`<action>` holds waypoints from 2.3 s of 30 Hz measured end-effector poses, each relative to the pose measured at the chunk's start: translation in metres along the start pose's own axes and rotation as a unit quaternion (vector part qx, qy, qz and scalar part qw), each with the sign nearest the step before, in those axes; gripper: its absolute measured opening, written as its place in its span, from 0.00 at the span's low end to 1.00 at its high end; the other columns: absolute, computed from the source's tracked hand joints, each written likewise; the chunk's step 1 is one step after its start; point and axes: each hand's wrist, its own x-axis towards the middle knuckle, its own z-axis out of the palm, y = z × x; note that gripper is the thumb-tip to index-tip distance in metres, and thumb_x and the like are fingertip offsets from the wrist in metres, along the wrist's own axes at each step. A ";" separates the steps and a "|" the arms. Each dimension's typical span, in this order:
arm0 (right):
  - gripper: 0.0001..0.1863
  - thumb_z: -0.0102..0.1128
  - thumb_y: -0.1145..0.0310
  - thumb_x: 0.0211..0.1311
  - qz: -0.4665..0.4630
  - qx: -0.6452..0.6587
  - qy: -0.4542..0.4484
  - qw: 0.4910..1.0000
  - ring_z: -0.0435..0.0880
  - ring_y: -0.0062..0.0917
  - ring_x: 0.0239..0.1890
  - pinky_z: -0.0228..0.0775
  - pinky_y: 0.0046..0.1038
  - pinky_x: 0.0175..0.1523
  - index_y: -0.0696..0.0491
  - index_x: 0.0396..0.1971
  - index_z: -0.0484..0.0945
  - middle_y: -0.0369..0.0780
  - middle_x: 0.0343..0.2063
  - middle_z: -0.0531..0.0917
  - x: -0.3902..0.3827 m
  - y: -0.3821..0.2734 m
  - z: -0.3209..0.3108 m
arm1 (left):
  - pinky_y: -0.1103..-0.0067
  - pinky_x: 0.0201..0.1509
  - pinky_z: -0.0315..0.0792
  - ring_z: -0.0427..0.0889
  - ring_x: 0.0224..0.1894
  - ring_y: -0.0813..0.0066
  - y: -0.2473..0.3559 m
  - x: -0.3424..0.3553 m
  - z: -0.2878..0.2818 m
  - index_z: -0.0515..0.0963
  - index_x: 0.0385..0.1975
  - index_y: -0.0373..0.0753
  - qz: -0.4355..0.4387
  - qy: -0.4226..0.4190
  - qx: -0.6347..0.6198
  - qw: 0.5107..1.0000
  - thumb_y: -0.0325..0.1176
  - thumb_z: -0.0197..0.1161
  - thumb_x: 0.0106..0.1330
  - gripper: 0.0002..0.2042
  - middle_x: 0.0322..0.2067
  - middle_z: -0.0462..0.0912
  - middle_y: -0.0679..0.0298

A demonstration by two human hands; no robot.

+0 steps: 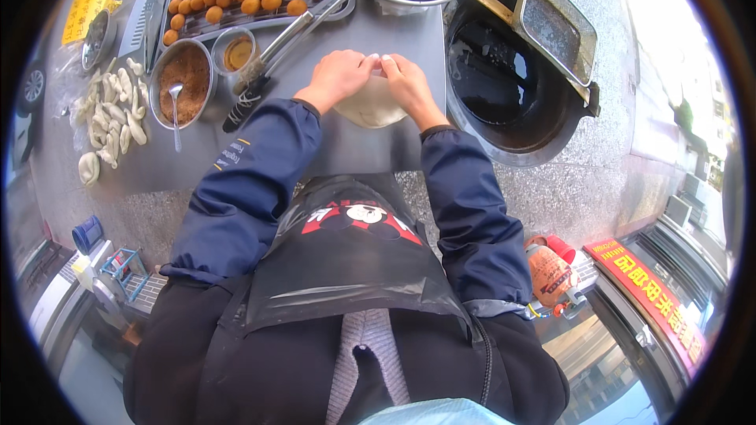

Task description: The person kneads a lump of dough on a metal table, rolls it into a long cylinder, and tears off small pieces. The pieces are placed on the table next to a tray of fried balls and a deep fryer.

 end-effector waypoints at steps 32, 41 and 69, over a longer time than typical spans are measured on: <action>0.14 0.53 0.61 0.67 0.008 -0.155 -0.028 0.987 0.83 0.40 0.44 0.73 0.36 0.50 0.54 0.40 0.82 0.43 0.38 0.85 0.009 -0.010 -0.025 | 0.62 0.47 0.74 0.80 0.43 0.50 0.008 0.011 0.013 0.80 0.32 0.36 0.059 -0.007 -0.003 0.998 0.40 0.50 0.70 0.15 0.35 0.83 0.55; 0.06 0.54 0.67 0.64 -0.240 -0.269 0.196 0.912 0.81 0.37 0.38 0.70 0.38 0.46 0.51 0.33 0.79 0.39 0.32 0.82 -0.060 0.022 0.017 | 0.68 0.44 0.73 0.79 0.40 0.62 0.004 -0.059 0.068 0.81 0.34 0.42 0.167 0.277 0.045 0.945 0.34 0.58 0.62 0.07 0.35 0.81 0.64; 0.28 0.74 0.67 0.52 -0.103 -0.033 -0.035 0.993 0.84 0.31 0.44 0.76 0.31 0.50 0.50 0.56 0.76 0.38 0.44 0.83 -0.091 0.011 -0.023 | 0.79 0.38 0.74 0.81 0.37 0.79 -0.031 -0.035 -0.036 0.82 0.43 0.37 -0.069 -0.249 -0.335 0.906 0.44 0.57 0.72 0.16 0.39 0.84 0.64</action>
